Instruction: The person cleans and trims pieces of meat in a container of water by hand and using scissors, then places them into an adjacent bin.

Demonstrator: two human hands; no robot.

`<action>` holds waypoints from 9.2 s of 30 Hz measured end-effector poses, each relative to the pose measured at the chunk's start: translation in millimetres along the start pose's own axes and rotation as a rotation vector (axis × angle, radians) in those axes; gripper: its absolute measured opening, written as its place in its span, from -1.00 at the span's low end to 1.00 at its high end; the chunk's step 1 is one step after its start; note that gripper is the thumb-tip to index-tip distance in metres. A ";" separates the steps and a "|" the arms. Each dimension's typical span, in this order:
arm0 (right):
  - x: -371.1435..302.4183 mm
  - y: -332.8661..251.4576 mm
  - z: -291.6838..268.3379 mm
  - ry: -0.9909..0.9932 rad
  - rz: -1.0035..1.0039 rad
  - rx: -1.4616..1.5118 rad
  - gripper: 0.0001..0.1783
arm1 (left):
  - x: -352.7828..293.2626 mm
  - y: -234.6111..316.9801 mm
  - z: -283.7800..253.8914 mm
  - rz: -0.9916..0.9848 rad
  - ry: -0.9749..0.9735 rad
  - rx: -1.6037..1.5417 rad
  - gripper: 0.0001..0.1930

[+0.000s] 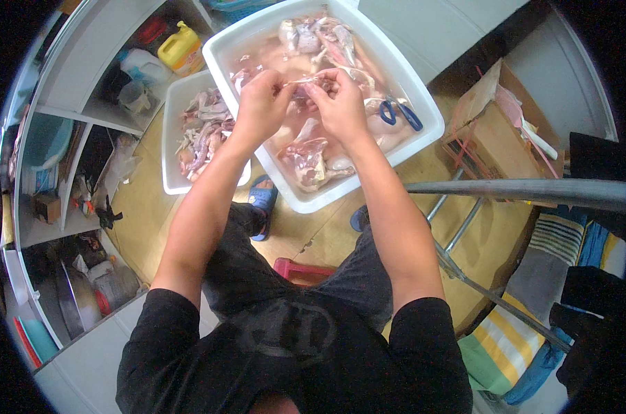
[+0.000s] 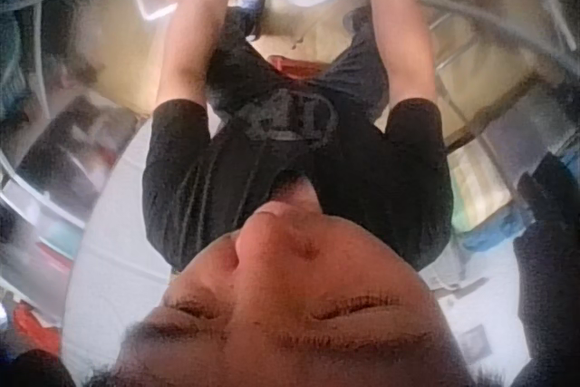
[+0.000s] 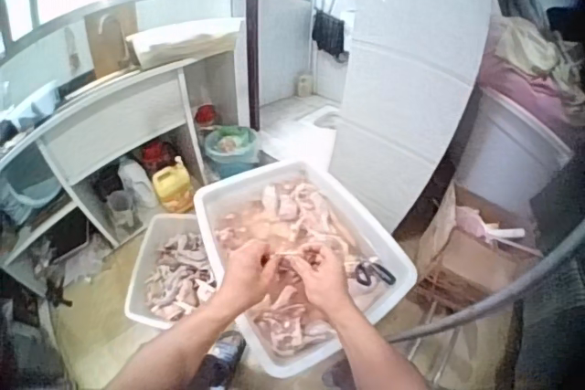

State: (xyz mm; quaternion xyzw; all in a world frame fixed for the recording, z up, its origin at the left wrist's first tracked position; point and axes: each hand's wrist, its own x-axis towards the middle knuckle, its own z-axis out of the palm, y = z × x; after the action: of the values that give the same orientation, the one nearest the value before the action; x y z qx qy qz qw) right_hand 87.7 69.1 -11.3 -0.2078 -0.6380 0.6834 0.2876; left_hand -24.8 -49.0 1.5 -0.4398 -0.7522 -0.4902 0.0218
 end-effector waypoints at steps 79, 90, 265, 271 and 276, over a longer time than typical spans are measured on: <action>-62.0 -76.8 -57.8 -0.331 -0.475 -1.684 -0.57 | -17.1 -44.8 4.2 -0.196 -0.289 0.108 -0.83; -47.4 -46.0 -39.0 -0.323 -0.583 -1.668 -0.79 | -15.9 -52.7 3.3 -0.112 -0.324 0.202 -0.79; -3.0 20.3 -64.0 -0.130 0.460 -0.425 -0.50 | -8.0 -30.8 70.0 -0.052 -0.373 0.059 -0.80; -13.3 4.5 -75.6 -0.052 0.231 -1.259 -0.57 | 0.2 -34.3 76.8 0.001 -0.422 0.192 -0.84; -22.4 -26.1 -73.6 -0.090 0.243 -1.373 -0.68 | 29.9 -76.0 79.0 0.064 -0.565 0.323 -0.85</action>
State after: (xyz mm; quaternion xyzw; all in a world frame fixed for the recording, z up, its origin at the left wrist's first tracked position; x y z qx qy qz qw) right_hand 155.7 110.2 5.4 -0.3838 -0.9092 0.1610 -0.0138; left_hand -63.6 19.8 -80.1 -0.5726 -0.7824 -0.2224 -0.1029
